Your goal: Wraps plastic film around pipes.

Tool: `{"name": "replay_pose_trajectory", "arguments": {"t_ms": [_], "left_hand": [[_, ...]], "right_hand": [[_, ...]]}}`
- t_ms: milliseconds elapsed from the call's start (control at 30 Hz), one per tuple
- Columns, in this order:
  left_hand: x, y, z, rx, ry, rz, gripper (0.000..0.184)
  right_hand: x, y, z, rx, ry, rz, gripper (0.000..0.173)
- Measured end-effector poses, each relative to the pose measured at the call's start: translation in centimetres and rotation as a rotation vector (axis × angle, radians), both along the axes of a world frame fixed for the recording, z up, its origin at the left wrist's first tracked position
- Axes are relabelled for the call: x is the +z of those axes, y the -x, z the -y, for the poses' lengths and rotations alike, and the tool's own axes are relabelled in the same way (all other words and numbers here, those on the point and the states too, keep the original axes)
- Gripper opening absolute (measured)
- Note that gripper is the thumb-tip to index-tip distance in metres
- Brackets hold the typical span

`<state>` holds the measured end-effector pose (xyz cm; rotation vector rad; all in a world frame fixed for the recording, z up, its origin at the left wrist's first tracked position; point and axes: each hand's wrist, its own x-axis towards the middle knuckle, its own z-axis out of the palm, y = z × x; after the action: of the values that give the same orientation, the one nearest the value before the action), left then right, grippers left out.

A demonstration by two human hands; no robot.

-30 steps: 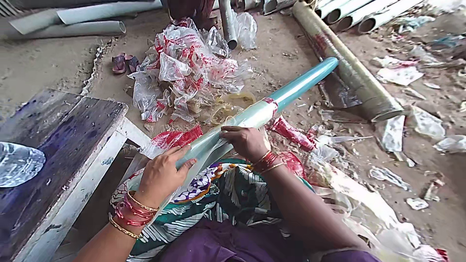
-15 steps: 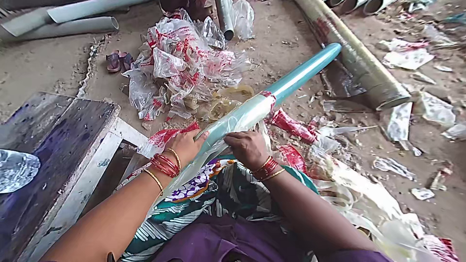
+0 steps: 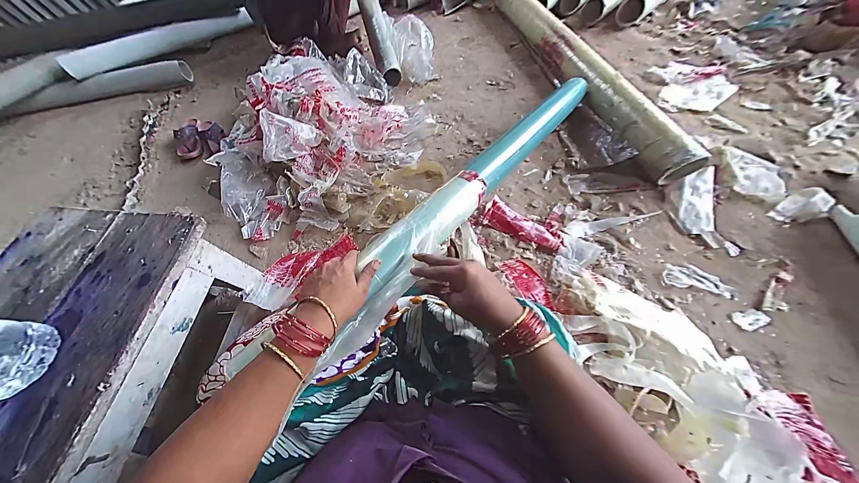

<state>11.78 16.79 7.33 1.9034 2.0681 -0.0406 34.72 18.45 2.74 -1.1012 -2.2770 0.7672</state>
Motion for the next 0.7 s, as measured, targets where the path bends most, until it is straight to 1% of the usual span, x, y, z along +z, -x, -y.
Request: {"name": "replay_pose_trajectory", "arguments": {"t_ms": [33,67,100,133,167,200,233,267,300,333,367,400,433,467,533,567,600,633,700], "left_hand": [[-0.2,0.1,0.2,-0.06,-0.099,0.022,0.056],[-0.7,0.2,0.4,-0.14,-0.243,0.047,0.051],[-1.1,0.0,0.3,-0.207,-0.386,0.078,0.044],[-1.1,-0.4,0.1,-0.242,-0.437,0.083,0.041],[-0.3,-1.3,-0.1,-0.226,-0.342,0.075,0.045],[0.9,-2.3,-0.5,-0.171,-0.148,0.059,0.053],[1.9,-3.4,-1.2,-0.124,0.021,0.032,0.061],[2.4,-4.4,-1.8,-0.113,0.122,0.001,0.067],[2.7,-5.2,-2.2,-0.131,0.181,-0.032,0.067],[2.8,-5.8,-2.4,-0.179,0.223,-0.071,0.063],[2.5,-6.3,-2.4,-0.241,0.246,-0.112,0.053],[1.9,-6.5,-2.3,-0.303,0.247,-0.154,0.044],[1.2,-6.4,-2.1,-0.362,0.208,-0.185,0.036],[0.4,-6.2,-1.8,-0.414,0.155,-0.209,0.03],[-0.4,-6.1,-1.5,-0.486,0.089,-0.239,0.022],[-0.4,-6.2,-1.6,-0.503,0.107,-0.252,0.02],[-0.5,-6.2,-1.7,-0.516,0.109,-0.25,0.019],[-0.7,-6.0,-1.8,-0.525,0.091,-0.236,0.017],[-1.0,-5.4,-2.0,-0.529,0.041,-0.189,0.016]], "right_hand": [[0.1,-0.6,-0.5,-0.065,-0.017,-0.117,0.027],[0.6,-1.0,-1.0,-0.17,-0.047,-0.213,0.024],[1.9,-1.4,-1.8,-0.282,-0.047,-0.253,0.02],[3.4,-1.8,-2.8,-0.38,-0.021,-0.226,0.019],[4.9,-1.9,-3.9,-0.464,0.03,-0.173,0.019],[6.3,-1.9,-5.0,-0.506,0.088,-0.085,0.023],[7.2,-1.8,-6.3,-0.513,0.15,0.014,0.033],[7.5,-1.6,-7.6,-0.5,0.206,0.122,0.048],[7.3,-1.2,-8.9,-0.473,0.253,0.234,0.064],[6.7,-0.8,-9.9,-0.436,0.275,0.341,0.074],[5.8,-0.4,-10.6,-0.392,0.267,0.426,0.075],[5.1,-0.1,-11.0,-0.34,0.232,0.474,0.067],[4.6,-0.1,-11.2,-0.265,0.177,0.477,0.054],[4.1,-0.3,-11.4,-0.173,0.098,0.442,0.039],[2.8,-1.0,-11.5,0.024,-0.118,0.314,0.021],[2.2,-1.0,-11.7,0.098,-0.236,0.266,0.018],[1.7,-0.9,-11.8,0.15,-0.342,0.237,0.019],[1.4,-0.7,-11.8,0.184,-0.42,0.226,0.02],[1.0,-0.3,-12.2,0.251,-0.52,0.193,0.015]]}}
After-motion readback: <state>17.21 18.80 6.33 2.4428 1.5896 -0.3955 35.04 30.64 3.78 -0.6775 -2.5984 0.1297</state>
